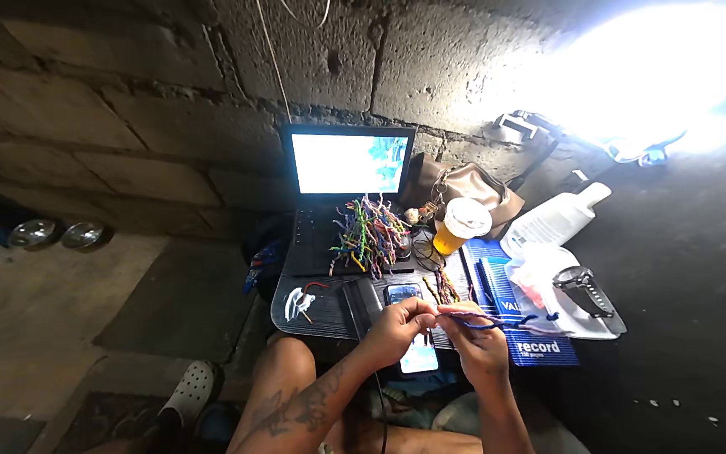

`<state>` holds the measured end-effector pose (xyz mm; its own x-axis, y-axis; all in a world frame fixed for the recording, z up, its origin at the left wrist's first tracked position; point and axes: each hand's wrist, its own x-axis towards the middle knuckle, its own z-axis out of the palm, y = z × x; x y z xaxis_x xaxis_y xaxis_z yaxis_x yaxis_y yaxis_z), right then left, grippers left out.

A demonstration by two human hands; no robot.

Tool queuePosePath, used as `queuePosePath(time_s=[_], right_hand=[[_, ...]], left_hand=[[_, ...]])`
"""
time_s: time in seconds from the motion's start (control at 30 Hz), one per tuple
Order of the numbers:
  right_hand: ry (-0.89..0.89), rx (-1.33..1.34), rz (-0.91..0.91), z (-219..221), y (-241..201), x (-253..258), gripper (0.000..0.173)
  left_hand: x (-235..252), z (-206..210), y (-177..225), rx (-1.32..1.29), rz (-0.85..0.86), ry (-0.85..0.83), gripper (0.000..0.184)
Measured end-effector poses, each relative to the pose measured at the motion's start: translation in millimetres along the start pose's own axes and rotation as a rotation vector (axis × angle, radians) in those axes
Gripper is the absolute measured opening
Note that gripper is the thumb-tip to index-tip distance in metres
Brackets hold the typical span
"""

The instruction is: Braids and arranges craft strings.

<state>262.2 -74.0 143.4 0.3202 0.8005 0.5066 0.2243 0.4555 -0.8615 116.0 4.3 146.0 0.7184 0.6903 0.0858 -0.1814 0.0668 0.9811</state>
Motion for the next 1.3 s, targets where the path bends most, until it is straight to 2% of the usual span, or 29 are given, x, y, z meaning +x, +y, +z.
queuePosePath(time_s=[0.07, 0.17, 0.23, 0.27, 0.33, 0.5, 0.6, 0.67, 0.8, 0.93, 0.97, 1.03, 1.13, 1.23, 1.3], right_hand=[[-0.122, -0.042, 0.000, -9.5, 0.3, 1.6, 0.018], [-0.376, -0.038, -0.028, -33.3, 4.1, 6.9, 0.018], [-0.435, 0.037, -0.053, -37.3, 3.7, 9.7, 0.013], [-0.432, 0.051, -0.058, -36.1, 3.3, 10.1, 0.012], [-0.361, 0.056, -0.028, -32.0, 4.4, 9.2, 0.010], [-0.130, -0.054, 0.042, -20.8, 12.0, 7.5, 0.007], [-0.069, -0.098, 0.070, -12.8, 14.5, 6.0, 0.009], [-0.058, -0.108, 0.087, -11.7, 15.9, 5.8, 0.009], [-0.157, 0.029, 0.197, -18.4, 15.9, 8.5, 0.016], [-0.483, 0.082, 0.333, -34.7, 20.4, 11.2, 0.061], [-0.554, 0.120, 0.347, -36.5, 23.4, 10.3, 0.066], [-0.635, 0.323, 0.358, -35.2, 29.6, 9.0, 0.058], [-0.583, 0.578, 0.322, -30.4, 35.9, 9.0, 0.035], [-0.433, 0.617, 0.280, -24.3, 34.4, 9.2, 0.015], [-0.311, 0.536, 0.302, -21.1, 28.4, 8.3, 0.009]], left_hand=[[-1.7, -4.1, 1.3, -0.074, -0.076, -0.133, 0.014], [-4.1, -9.1, -3.2, -0.376, -0.245, -0.442, 0.022], [-6.0, -5.0, -5.3, -0.512, -0.303, -0.570, 0.026], [-6.9, -2.3, -6.3, -0.546, -0.309, -0.583, 0.026], [-7.2, 2.0, -5.9, -0.511, -0.261, -0.512, 0.024], [-5.6, 4.9, -0.7, -0.075, -0.094, -0.177, 0.015], [-5.7, 7.9, -3.2, -0.044, -0.109, -0.076, 0.015], [-4.8, 7.2, -2.0, -0.032, -0.139, -0.087, 0.019], [-3.0, 0.6, 1.2, -0.050, -0.146, -0.158, 0.025], [-4.1, -5.4, 2.0, -0.118, -0.121, -0.309, 0.027], [-4.5, -5.2, 0.4, -0.140, -0.115, -0.355, 0.028], [-4.7, -4.5, -7.3, -0.279, -0.124, -0.445, 0.030], [-5.2, -4.4, -11.1, -0.532, -0.209, -0.514, 0.033], [-4.0, -4.9, -11.5, -0.620, -0.274, -0.504, 0.030], [-3.6, -3.4, -10.2, -0.570, -0.291, -0.394, 0.026]])
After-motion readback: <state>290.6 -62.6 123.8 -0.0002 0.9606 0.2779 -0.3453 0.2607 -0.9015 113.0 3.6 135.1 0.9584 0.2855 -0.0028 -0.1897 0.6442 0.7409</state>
